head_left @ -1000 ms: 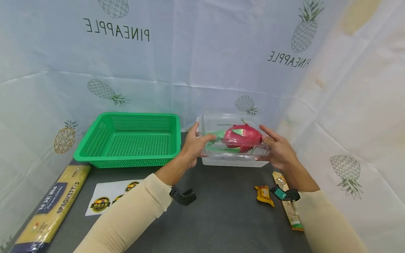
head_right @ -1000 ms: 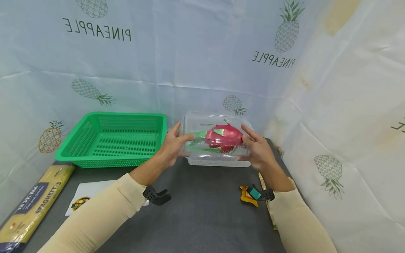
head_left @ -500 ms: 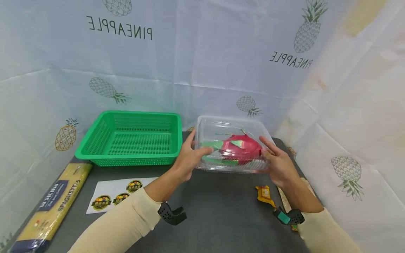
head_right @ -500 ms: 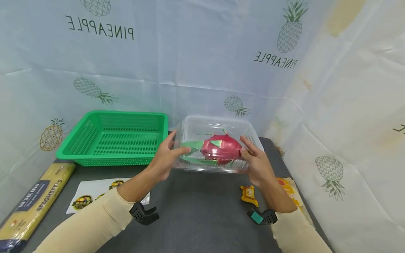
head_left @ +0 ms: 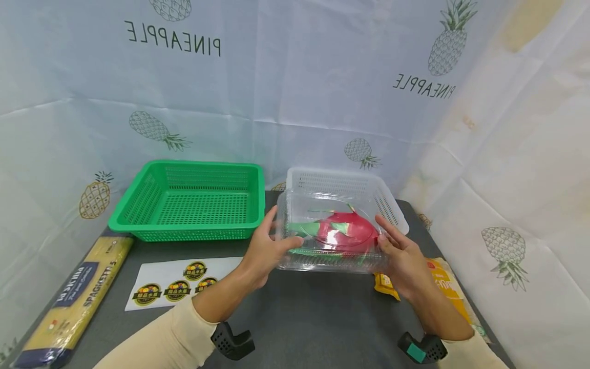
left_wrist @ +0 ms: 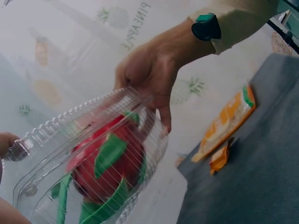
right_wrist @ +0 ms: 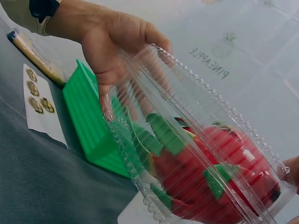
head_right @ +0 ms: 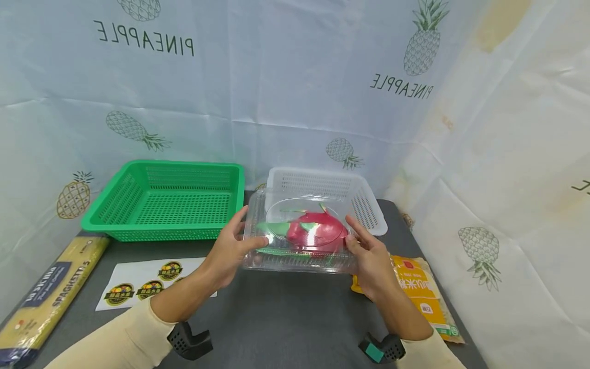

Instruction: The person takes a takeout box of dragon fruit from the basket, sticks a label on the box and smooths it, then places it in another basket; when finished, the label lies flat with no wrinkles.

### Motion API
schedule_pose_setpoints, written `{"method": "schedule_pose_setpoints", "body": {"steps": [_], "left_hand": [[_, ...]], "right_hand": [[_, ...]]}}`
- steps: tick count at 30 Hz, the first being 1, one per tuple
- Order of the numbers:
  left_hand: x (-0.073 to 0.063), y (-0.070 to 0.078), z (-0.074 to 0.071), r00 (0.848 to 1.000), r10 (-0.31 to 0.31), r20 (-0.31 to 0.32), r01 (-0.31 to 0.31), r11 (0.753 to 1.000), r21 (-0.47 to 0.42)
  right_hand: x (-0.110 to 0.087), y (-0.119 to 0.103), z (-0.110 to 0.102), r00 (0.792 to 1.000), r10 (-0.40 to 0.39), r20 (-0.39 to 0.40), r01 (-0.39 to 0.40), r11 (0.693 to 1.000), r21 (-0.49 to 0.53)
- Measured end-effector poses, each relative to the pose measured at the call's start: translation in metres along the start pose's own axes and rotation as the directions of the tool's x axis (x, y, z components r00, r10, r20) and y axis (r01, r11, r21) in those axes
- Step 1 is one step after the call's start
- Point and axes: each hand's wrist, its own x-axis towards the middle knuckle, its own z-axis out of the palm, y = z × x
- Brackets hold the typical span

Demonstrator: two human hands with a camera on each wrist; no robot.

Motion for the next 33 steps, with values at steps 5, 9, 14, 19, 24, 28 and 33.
{"method": "schedule_pose_setpoints", "body": {"steps": [5,9,14,19,24,28,33], "left_hand": [[-0.011,-0.006,-0.006,1.0,-0.012,0.007,0.013,1.0,-0.027],[-0.021,-0.012,-0.011,1.0,-0.026,0.011,0.026,0.999,-0.032],[-0.032,-0.023,-0.015,1.0,-0.014,0.014,0.015,0.999,-0.033],[-0.04,-0.033,-0.018,1.0,-0.014,0.008,0.014,0.999,-0.047],[-0.045,-0.043,-0.021,0.999,-0.034,0.0,0.033,0.998,-0.053],[-0.048,-0.05,-0.023,0.999,-0.047,-0.01,0.046,0.998,-0.045],[-0.053,-0.059,-0.028,0.997,-0.072,-0.022,0.07,0.996,-0.05]], "right_hand": [[-0.008,0.009,0.004,1.0,0.018,-0.006,-0.018,0.999,0.031],[-0.015,0.018,0.007,1.0,0.002,-0.011,-0.002,1.0,-0.013],[-0.022,0.032,0.01,0.999,-0.019,-0.028,0.016,0.997,-0.08],[-0.026,0.045,0.013,0.997,0.005,-0.08,-0.012,0.996,-0.088],[-0.028,0.056,0.017,0.994,0.011,-0.105,-0.019,0.997,-0.074],[-0.03,0.065,0.02,0.995,0.01,-0.102,-0.016,0.998,-0.062],[-0.033,0.076,0.022,0.995,0.011,-0.099,-0.018,0.997,-0.071]]}}
